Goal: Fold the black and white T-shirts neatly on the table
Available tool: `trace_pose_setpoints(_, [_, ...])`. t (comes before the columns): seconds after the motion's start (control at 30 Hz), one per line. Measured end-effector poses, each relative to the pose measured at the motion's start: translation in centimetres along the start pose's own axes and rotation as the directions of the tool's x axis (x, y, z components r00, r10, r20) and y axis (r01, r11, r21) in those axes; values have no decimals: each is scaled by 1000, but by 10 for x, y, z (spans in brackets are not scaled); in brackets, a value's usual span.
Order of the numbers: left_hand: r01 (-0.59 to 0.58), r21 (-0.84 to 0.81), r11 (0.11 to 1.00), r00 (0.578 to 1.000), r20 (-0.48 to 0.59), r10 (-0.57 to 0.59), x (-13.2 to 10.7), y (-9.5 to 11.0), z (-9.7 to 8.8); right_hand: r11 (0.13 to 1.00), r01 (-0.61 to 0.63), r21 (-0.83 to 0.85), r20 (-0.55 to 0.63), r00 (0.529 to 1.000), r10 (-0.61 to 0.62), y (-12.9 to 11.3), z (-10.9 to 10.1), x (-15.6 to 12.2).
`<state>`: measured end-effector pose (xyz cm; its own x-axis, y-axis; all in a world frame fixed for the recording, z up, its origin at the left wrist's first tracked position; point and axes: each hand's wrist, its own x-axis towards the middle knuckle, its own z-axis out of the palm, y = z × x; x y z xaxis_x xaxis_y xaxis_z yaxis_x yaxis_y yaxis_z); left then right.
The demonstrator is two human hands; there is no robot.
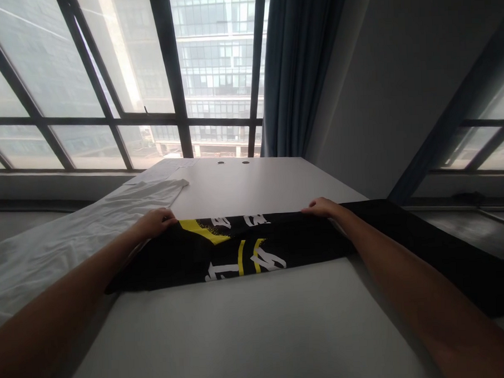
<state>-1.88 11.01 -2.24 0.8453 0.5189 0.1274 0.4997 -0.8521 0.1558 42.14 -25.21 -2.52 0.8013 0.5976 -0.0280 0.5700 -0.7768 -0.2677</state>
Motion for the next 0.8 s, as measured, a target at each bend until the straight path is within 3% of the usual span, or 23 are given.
trace_pose_setpoints(0.07, [31, -36, 999, 999, -13, -32, -1, -1, 1, 973, -25, 228, 4, 1000, 25, 1, 0, -1])
trace_pose_setpoints(0.17, [75, -85, 994, 996, -40, -79, -3, 0, 0, 835, -96, 541, 11, 994, 107, 4, 2, -2])
trace_pose_setpoints(0.23, [77, -100, 992, 995, -56, -83, -2, 0, -1, 757, -124, 642, -8, 986, 168, 8, 7, -1])
trace_pose_setpoints(0.3, [87, -105, 991, 995, -44, -92, 1, -1, -1, 740, -133, 659, -50, 974, 220, 12, 12, 0])
trace_pose_setpoints(0.47, [128, -55, 990, 992, 10, -128, 8, -4, 4, 873, -119, 473, -199, 951, 238, 18, 25, 4])
trace_pose_setpoints(0.6, [187, 100, 977, 982, -36, -184, 4, 2, 5, 985, -21, 171, -317, 945, 75, 12, 28, 0])
trace_pose_setpoints(0.7, [147, 200, 969, 984, -129, -122, -5, 22, 2, 1000, 13, 11, -415, 910, -8, -3, 25, -12])
trace_pose_setpoints(0.8, [-25, 172, 985, 991, -128, 48, -20, 58, 2, 986, 129, -103, -410, 898, -161, -31, 24, -34])
